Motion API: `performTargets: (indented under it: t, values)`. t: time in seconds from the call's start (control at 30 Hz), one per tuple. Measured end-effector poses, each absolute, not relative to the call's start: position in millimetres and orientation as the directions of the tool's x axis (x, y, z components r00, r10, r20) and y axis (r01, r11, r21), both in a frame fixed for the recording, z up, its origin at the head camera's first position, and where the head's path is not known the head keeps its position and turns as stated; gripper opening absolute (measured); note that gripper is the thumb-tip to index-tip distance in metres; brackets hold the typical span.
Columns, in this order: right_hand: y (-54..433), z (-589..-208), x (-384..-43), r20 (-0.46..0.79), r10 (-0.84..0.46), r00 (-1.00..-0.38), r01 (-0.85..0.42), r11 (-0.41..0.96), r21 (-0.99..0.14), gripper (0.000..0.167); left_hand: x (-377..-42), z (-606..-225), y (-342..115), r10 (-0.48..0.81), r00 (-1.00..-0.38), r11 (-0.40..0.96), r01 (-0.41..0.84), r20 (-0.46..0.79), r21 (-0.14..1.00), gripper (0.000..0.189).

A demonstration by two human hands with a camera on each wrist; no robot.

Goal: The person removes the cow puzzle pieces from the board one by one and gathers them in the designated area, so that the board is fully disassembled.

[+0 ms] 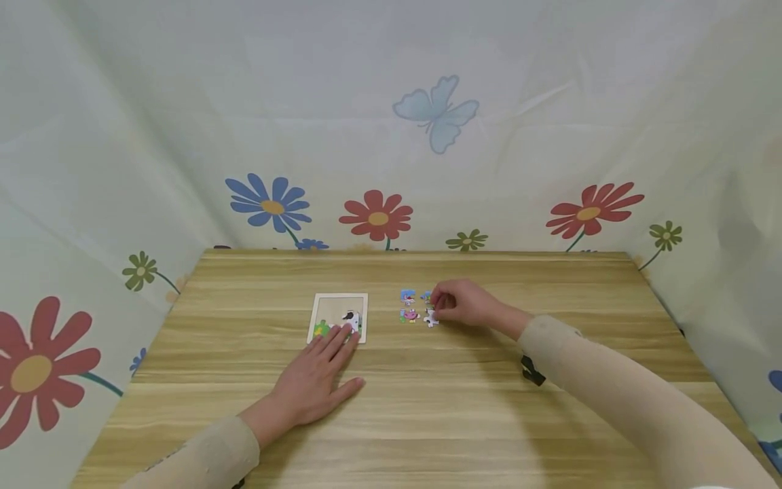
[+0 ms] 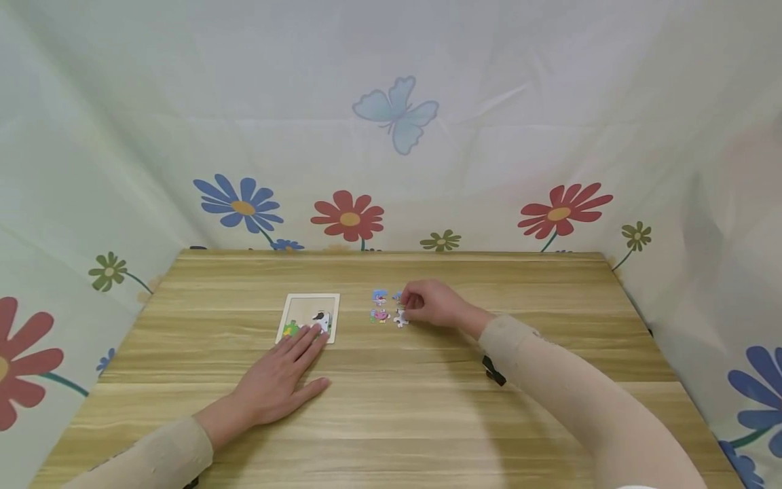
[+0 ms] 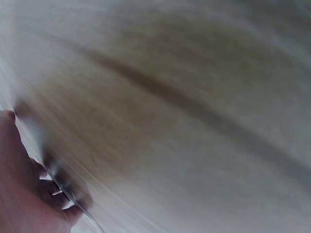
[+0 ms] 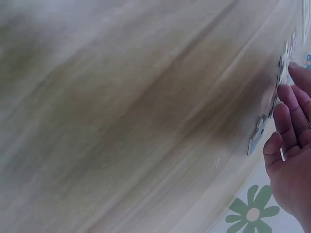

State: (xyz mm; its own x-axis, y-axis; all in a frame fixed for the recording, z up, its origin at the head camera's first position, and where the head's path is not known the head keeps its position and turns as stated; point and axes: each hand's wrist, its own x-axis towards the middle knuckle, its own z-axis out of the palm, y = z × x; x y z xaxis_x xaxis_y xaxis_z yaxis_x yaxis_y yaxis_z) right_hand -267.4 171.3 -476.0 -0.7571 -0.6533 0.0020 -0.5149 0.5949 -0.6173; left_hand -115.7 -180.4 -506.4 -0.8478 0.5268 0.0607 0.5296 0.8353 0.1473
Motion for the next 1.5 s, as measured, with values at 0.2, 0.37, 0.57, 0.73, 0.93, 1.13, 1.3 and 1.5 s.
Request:
performTargets:
  t: [0.2,0.37,0.57,0.73,0.93,1.13,1.3,1.5]
  values:
    - [168.8,-474.2,-259.2,0.029,-0.674,-0.738,-0.586,0.62,-0.522,0.029,-116.0,-505.8,-180.4,0.528,-0.847,0.833,0.53,0.056,0.159,0.081]
    - [167.9,-475.0,-255.2,0.054,-0.698,-0.714,-0.644,0.625,-0.441,0.032,-116.2,-504.5,-179.8,0.528,-0.847,0.831,0.531,0.065,0.164,0.082]
    - [169.6,-474.6,-253.8,0.045,-0.692,-0.72,-0.638,0.636,-0.435,0.025,-115.5,-502.4,-180.1,0.525,-0.848,0.832,0.529,0.069,0.17,0.082]
    - [171.1,-473.7,-254.2,0.038,-0.699,-0.714,-0.64,0.63,-0.441,0.02,-116.4,-503.2,-180.7,0.524,-0.85,0.834,0.525,0.057,0.171,0.082]
    - [171.9,-472.3,-253.8,0.034,-0.708,-0.706,-0.645,0.622,-0.445,0.018,-116.7,-503.5,-181.3,0.526,-0.848,0.835,0.529,0.058,0.154,0.082]
    - [172.5,-472.5,-253.3,0.039,-0.712,-0.701,-0.651,0.617,-0.442,0.019,-116.6,-502.0,-180.2,0.528,-0.847,0.834,0.53,0.057,0.156,0.081]
    - [172.9,-472.8,-253.7,0.044,-0.71,-0.703,-0.647,0.613,-0.454,0.019,-116.3,-501.7,-179.7,0.524,-0.85,0.836,0.524,0.046,0.162,0.081]
    - [169.4,-466.0,-256.6,0.104,-0.704,-0.702,-0.647,0.57,-0.506,0.017,-116.2,-501.7,-179.8,0.531,-0.846,0.832,0.532,0.051,0.159,0.079]
